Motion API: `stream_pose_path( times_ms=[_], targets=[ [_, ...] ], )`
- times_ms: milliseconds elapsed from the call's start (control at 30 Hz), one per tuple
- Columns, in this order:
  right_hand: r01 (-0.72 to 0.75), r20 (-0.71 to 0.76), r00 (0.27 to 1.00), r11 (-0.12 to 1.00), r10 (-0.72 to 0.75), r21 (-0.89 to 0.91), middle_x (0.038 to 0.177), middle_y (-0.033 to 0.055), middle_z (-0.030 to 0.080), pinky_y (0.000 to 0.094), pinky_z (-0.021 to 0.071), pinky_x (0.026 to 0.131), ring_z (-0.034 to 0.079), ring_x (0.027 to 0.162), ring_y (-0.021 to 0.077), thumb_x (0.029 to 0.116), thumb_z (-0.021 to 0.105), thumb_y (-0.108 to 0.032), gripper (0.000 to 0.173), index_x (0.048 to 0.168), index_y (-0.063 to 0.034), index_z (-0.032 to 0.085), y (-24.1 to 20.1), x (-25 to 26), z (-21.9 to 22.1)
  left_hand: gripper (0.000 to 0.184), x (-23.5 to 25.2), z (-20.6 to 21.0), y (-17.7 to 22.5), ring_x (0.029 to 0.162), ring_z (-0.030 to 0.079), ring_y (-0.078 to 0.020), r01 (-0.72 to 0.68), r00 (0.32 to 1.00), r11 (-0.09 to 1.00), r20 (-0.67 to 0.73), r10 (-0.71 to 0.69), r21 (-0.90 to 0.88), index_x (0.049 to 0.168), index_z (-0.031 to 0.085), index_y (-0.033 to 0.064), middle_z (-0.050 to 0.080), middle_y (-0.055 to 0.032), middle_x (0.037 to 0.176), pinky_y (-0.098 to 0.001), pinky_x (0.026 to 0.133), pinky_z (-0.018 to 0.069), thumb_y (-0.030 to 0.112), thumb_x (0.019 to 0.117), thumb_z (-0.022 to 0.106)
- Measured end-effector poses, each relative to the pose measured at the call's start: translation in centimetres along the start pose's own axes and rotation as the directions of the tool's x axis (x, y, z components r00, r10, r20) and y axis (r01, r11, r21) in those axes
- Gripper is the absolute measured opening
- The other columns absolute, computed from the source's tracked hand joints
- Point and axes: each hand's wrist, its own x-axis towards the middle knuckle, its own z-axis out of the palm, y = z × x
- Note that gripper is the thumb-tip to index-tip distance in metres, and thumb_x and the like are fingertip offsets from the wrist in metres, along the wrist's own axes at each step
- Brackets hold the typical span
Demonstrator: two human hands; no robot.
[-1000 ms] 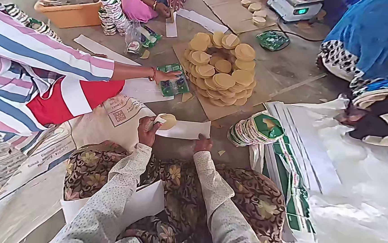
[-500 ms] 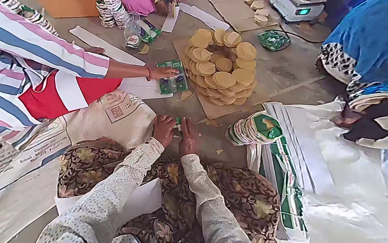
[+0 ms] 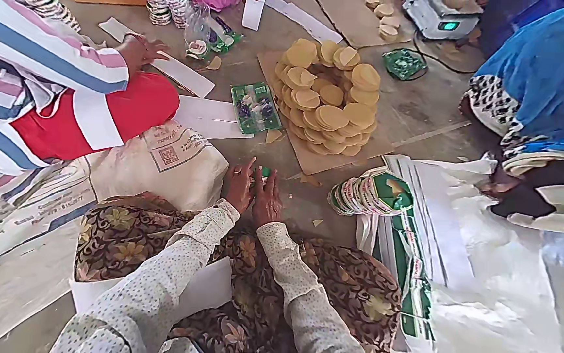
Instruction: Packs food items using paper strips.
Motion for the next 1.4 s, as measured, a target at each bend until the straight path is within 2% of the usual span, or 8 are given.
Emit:
stream_pose_path(
  times_ms=[200,333,433,500,600,767,867,1400],
  targets=[
    [0.089,-0.040,0.996,0.859,-0.080,0.504,0.165,0.0327,0.021,0.0566,0.0215,0.125,0.023,0.154,0.0447,0.0856,0.060,-0.004,0.086,0.159,0.0102,0.018,2.0,0.1,-3.4,0.067,1.2,-1.7,-1.8,0.132,0.052,-0.0409,-0.088,0.984,0.995,0.152,0.094,-0.041,0.153,0.037,-0.0058,0.067,-0.0236,0.124,-0.0570,0.121,0.0226,-0.004,0.0905,0.062],
    [-0.024,0.183,0.977,0.789,-0.113,0.614,0.147,0.0271,0.053,0.0448,0.0388,0.117,0.052,0.138,0.0328,0.0957,0.063,-0.017,0.062,0.150,0.0063,0.045,4.8,3.6,-5.1,0.068,2.4,-2.8,-2.9,0.127,0.056,-0.0384,-0.242,0.911,0.965,0.319,0.261,-0.100,0.150,0.043,-0.0027,0.066,-0.0241,0.125,-0.0511,0.115,0.0375,-0.006,0.0869,0.067],
    [-0.096,0.363,0.906,0.727,-0.219,0.680,0.116,0.0130,0.071,0.0316,0.0554,0.094,0.069,0.103,0.0133,0.0922,0.069,-0.015,0.045,0.133,0.0011,0.061,5.6,5.8,-4.7,0.066,3.0,-3.1,-2.7,0.134,0.053,-0.0364,-0.267,0.893,0.958,0.348,0.287,-0.105,0.150,0.046,-0.0011,0.066,-0.0220,0.131,-0.0480,0.121,0.0303,-0.012,0.0874,0.063],
    [-0.187,0.382,0.903,0.624,-0.195,0.759,0.105,0.0097,0.072,0.0268,0.0579,0.085,0.070,0.091,0.0086,0.0899,0.070,-0.007,0.035,0.122,0.0039,0.063,5.7,5.6,-4.3,0.078,2.3,-2.7,-2.4,0.141,0.045,-0.0354,-0.218,0.942,0.971,0.238,0.236,-0.099,0.151,0.045,0.0007,0.059,-0.0207,0.141,-0.0504,0.120,0.0305,-0.015,0.0785,0.068],
    [-0.325,0.387,0.921,0.451,-0.050,0.831,0.118,0.0185,0.066,0.0306,0.0577,0.087,0.068,0.099,0.0165,0.0831,0.072,0.002,0.066,0.142,0.0083,0.043,5.6,4.4,-3.8,0.096,0.2,-1.4,-2.8,0.146,0.032,-0.0479,-0.085,0.996,0.984,0.000,0.086,-0.160,0.154,0.035,-0.0032,0.039,-0.0306,0.154,-0.0636,0.118,0.0259,-0.011,0.0674,0.074],
    [-0.343,0.335,0.939,0.200,0.071,0.918,0.117,0.0204,0.068,0.0349,0.0615,0.084,0.072,0.097,0.0205,0.0777,0.071,0.010,0.077,0.146,0.0063,0.036,5.3,1.8,-1.8,0.048,-2.9,0.8,-0.1,0.126,0.053,-0.0225,0.280,0.863,0.572,-0.060,-0.502,-0.771,0.147,0.037,-0.0063,0.050,-0.0232,0.142,-0.0363,0.103,0.0464,0.017,0.1063,0.048],
    [-0.293,0.284,0.955,0.127,0.082,0.948,0.101,0.0138,0.073,0.0326,0.0618,0.083,0.072,0.090,0.0161,0.0766,0.069,0.014,0.046,0.120,0.0088,0.057,5.3,0.8,-1.2,0.027,-3.5,0.7,0.7,0.101,0.061,-0.0090,0.261,0.889,0.524,-0.009,-0.457,-0.811,0.120,0.056,-0.0043,0.063,-0.0073,0.109,-0.0271,0.090,0.0517,0.011,0.0978,0.059],
    [-0.152,0.124,0.985,0.266,0.119,0.952,0.090,0.0066,0.074,0.0258,0.0598,0.078,0.070,0.081,0.0067,0.0840,0.073,0.000,0.027,0.110,0.0058,0.068,5.4,-0.1,0.2,0.020,-5.3,2.5,0.2,0.087,0.068,-0.0082,0.143,0.899,0.616,-0.158,-0.407,-0.774,0.102,0.064,-0.0042,0.070,-0.0052,0.092,-0.0244,0.082,0.0578,-0.007,0.0836,0.071]
  ],
)
